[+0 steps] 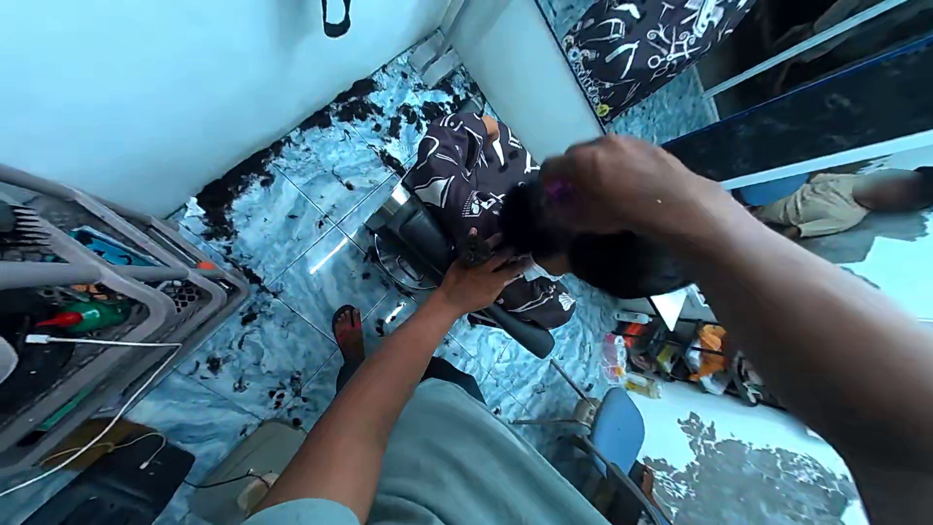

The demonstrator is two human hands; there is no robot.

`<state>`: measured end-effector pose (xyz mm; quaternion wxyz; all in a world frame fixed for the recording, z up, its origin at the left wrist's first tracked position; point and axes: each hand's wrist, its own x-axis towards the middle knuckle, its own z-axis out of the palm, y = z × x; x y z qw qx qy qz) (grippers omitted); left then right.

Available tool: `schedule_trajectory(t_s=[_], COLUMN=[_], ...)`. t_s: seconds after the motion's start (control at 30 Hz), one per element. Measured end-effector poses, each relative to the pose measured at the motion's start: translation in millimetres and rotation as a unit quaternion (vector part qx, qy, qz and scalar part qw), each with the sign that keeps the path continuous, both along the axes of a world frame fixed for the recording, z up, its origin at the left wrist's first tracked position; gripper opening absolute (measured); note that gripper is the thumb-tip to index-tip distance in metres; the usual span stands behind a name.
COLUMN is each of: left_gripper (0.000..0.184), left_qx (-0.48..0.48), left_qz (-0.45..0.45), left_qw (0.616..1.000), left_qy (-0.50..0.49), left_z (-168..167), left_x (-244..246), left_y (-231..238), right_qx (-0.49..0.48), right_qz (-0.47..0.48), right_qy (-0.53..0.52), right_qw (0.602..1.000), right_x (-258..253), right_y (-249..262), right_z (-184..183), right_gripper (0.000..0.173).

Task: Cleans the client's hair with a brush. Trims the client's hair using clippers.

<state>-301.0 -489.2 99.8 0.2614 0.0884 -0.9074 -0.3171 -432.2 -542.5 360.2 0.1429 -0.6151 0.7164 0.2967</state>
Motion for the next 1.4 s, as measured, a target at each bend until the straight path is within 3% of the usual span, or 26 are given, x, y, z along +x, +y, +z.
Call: schedule_trajectory(t_s=[0.07,0.13,0.17,0.27,0.37,0.47,0.53,0.63,0.73,0.8,0.9,1.0,1.07,1.17,1.23,1.3,1.4], left_gripper=[0.034,0.045,0.046,0.047,0.046,0.040,0.044,0.045,0.029,0.038,0.048,0.048,0.048,0.048,0.049,0.049,0.045], left_qx=[0.008,0.008,0.001,0.002,-0.002,0.005,0.003,-0.008,0.016,0.008,-0.015,-0.008,-0.004,0.000,0.000,0.001,-0.004], left_qz=[0.009,-0.006,-0.002,0.001,-0.009,-0.016,-0.014,-0.014,-0.023,-0.033,-0.029,-0.021,-0.018,-0.030,-0.028,-0.025,-0.010], left_qw=[1.000,1.000,1.000,1.000,1.000,1.000,1.000,1.000,1.000,0.999,0.999,1.000,0.999,0.999,0.999,0.999,1.000], left_qy=[-0.004,-0.008,-0.002,0.001,-0.015,-0.015,0.009,0.016,0.010,0.003,0.008,0.019,0.035,0.027,0.019,0.033,0.026], left_z=[-1,0,1,-2,0,4,1,-4,0,-1,-2,-3,-6,-7,-9,-14,-9], left_x=[-1,-1,-3,-1,-6,-5,-5,-6,-5,-3,-5,-7,-9,-10,-11,-9,-8], left_y=[2,7,3,8,5,0,2,-1,-5,-3,-3,-1,-1,2,2,7,9], right_qx=[0.046,-0.003,-0.052,-0.127,-0.082,0.018,-0.041,-0.144,-0.057,-0.075,-0.161,-0.090,-0.066,-0.149,-0.145,-0.125,-0.186], right_qz=[-0.014,-0.028,-0.039,-0.073,-0.008,-0.023,-0.036,-0.067,-0.060,-0.077,-0.123,-0.097,-0.096,-0.131,-0.135,-0.165,-0.210], right_qy=[0.009,0.045,0.059,0.034,0.032,0.033,0.060,0.070,-0.031,-0.006,0.065,0.005,0.046,0.119,0.031,0.014,-0.035], right_qw=[0.999,0.999,0.996,0.989,0.996,0.999,0.997,0.985,0.996,0.994,0.977,0.991,0.992,0.973,0.980,0.978,0.959], right_x=[-6,-28,-39,-29,1,-4,-37,-49,-30,-41,-62,-59,-73,-85,-87,-103,-129], right_y=[1,8,0,-18,-4,23,36,36,57,60,47,61,68,79,84,95,108], right_z=[-31,-67,-68,-11,51,14,-11,13,-3,-22,17,70,78,100,93,74,64], right_gripper=[0.025,0.026,0.028,0.040,0.030,0.023,0.026,0.035,0.030,0.031,0.035,0.028,0.028,0.033,0.031,0.032,0.034])
